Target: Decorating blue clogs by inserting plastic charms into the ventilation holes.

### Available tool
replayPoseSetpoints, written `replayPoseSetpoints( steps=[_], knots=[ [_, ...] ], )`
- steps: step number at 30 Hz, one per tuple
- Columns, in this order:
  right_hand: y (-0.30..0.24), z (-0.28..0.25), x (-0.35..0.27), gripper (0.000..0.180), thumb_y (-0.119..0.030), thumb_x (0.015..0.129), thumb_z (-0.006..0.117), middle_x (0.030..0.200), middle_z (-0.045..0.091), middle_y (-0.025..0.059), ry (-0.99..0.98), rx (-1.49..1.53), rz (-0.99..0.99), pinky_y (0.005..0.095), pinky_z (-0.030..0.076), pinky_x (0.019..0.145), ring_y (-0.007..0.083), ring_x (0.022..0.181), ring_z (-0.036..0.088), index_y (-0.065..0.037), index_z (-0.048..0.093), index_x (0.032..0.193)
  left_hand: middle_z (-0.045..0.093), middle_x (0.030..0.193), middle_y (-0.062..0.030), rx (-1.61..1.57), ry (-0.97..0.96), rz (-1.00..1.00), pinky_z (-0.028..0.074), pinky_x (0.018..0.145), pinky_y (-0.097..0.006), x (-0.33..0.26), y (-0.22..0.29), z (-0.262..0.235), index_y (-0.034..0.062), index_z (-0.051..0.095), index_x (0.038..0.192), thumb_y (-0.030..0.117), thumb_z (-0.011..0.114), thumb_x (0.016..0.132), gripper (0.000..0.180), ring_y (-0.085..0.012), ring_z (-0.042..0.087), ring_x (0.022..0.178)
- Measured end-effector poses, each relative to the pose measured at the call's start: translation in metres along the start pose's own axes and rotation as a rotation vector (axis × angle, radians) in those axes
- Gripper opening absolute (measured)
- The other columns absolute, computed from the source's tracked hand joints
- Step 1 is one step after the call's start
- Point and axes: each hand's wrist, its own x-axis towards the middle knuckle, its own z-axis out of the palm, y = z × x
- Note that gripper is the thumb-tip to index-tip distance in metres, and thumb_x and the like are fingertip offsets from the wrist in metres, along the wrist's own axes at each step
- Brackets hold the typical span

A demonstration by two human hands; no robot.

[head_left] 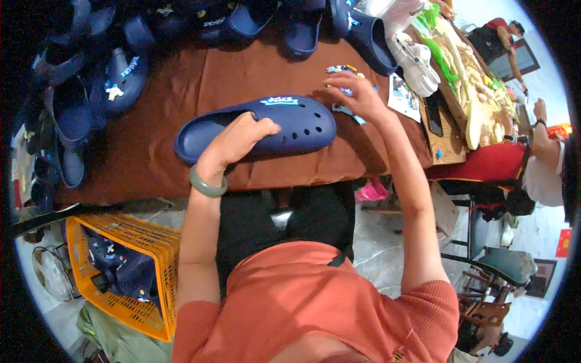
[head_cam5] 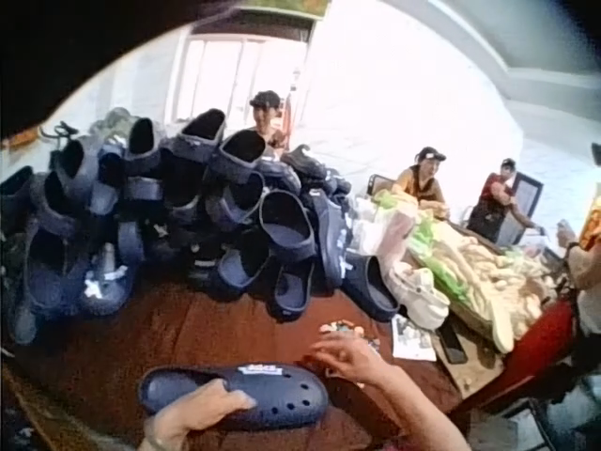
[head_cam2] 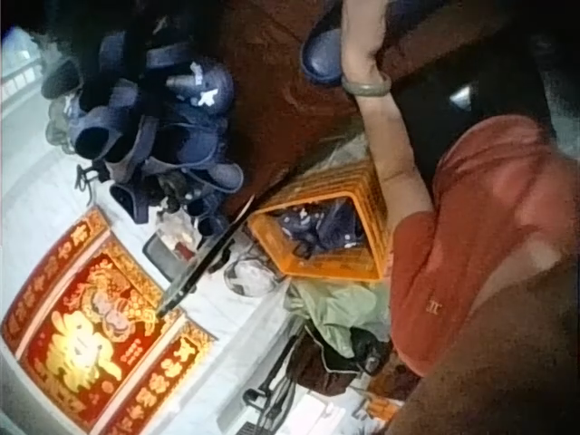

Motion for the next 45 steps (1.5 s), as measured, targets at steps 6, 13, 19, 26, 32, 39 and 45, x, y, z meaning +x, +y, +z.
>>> replayPoseSetpoints(
  steps=[6, 13, 19, 26, 32, 39, 45],
  knots=[
    [0.057, -0.009, -0.057, 0.013, -0.012, 0.084, 0.068, 0.084, 0.068, 0.0049, 0.574, 0.277, 0.581, 0.0244, 0.049, 0.07, 0.0098, 0.077, 0.061, -0.001, 0.068, 0.092, 0.047, 0.065, -0.0002, -0.082, 0.001, -0.042, 0.038, 0.061, -0.029, 0.002, 0.005, 0.002, -0.0037, 0.056, 0.073, 0.027, 0.054, 0.086, 0.033, -0.0079, 0.043, 0.067],
    [0.02, 0.02, -0.07, 0.028, -0.028, 0.074, 0.076, 0.089, 0.065, 0.0047, 0.235, -0.382, 0.256, 0.0386, 0.041, 0.077, 0.0213, 0.086, 0.06, -0.014, 0.07, 0.098, 0.059, 0.075, -0.001, -0.172, 0.022, -0.027, 0.042, 0.07, -0.028, 0.001, -0.007, 0.002, -0.0039, 0.063, 0.083, 0.023, 0.056, 0.087, 0.028, -0.0085, 0.05, 0.074],
    [0.01, 0.033, -0.092, 0.027, -0.026, 0.077, 0.073, 0.097, 0.06, 0.0056, 0.278, -0.514, 0.263, 0.0407, 0.037, 0.081, 0.0243, 0.096, 0.055, -0.016, 0.068, 0.102, 0.058, 0.078, 0.0016, -0.201, -0.029, -0.046, 0.042, 0.071, -0.026, 0.002, 0.004, 0.003, -0.0023, 0.063, 0.083, 0.023, 0.055, 0.088, 0.027, -0.0074, 0.049, 0.077],
    [0.003, 0.034, -0.092, 0.02, -0.024, 0.08, 0.071, 0.099, 0.061, 0.0063, 0.349, -0.35, 0.293, 0.0412, 0.037, 0.082, 0.0262, 0.096, 0.055, -0.012, 0.065, 0.095, 0.056, 0.078, 0.0036, -0.2, -0.012, -0.044, 0.041, 0.071, -0.025, -0.002, 0.009, 0.004, -0.0005, 0.062, 0.084, 0.024, 0.055, 0.088, 0.026, -0.0062, 0.047, 0.076],
    [0.035, 0.035, -0.062, 0.024, -0.028, 0.08, 0.071, 0.1, 0.061, 0.0063, 0.432, -0.554, 0.342, 0.0429, 0.036, 0.084, 0.0254, 0.097, 0.055, -0.012, 0.065, 0.096, 0.055, 0.076, 0.0045, -0.166, -0.026, -0.031, 0.04, 0.067, -0.025, 0.0, 0.0, 0.001, -0.0005, 0.061, 0.081, 0.024, 0.056, 0.088, 0.026, -0.0054, 0.046, 0.073],
    [0.04, 0.042, -0.062, 0.027, -0.028, 0.077, 0.072, 0.102, 0.06, 0.0054, 0.359, -0.568, 0.358, 0.0433, 0.035, 0.086, 0.0262, 0.1, 0.053, -0.014, 0.066, 0.098, 0.053, 0.075, 0.0052, -0.237, -0.018, -0.082, 0.039, 0.065, -0.025, -0.001, 0.01, 0.003, -0.0004, 0.061, 0.077, 0.025, 0.056, 0.087, 0.028, -0.0048, 0.045, 0.072],
    [0.035, 0.04, -0.063, 0.028, -0.025, 0.076, 0.069, 0.102, 0.06, 0.0068, 0.337, -0.586, 0.368, 0.0435, 0.035, 0.085, 0.0269, 0.098, 0.053, -0.014, 0.063, 0.102, 0.061, 0.081, 0.0042, -0.164, -0.068, -0.053, 0.045, 0.071, -0.026, 0.001, 0.004, -0.003, 0.0034, 0.065, 0.086, 0.021, 0.058, 0.086, 0.019, -0.0062, 0.054, 0.076]
  ],
)
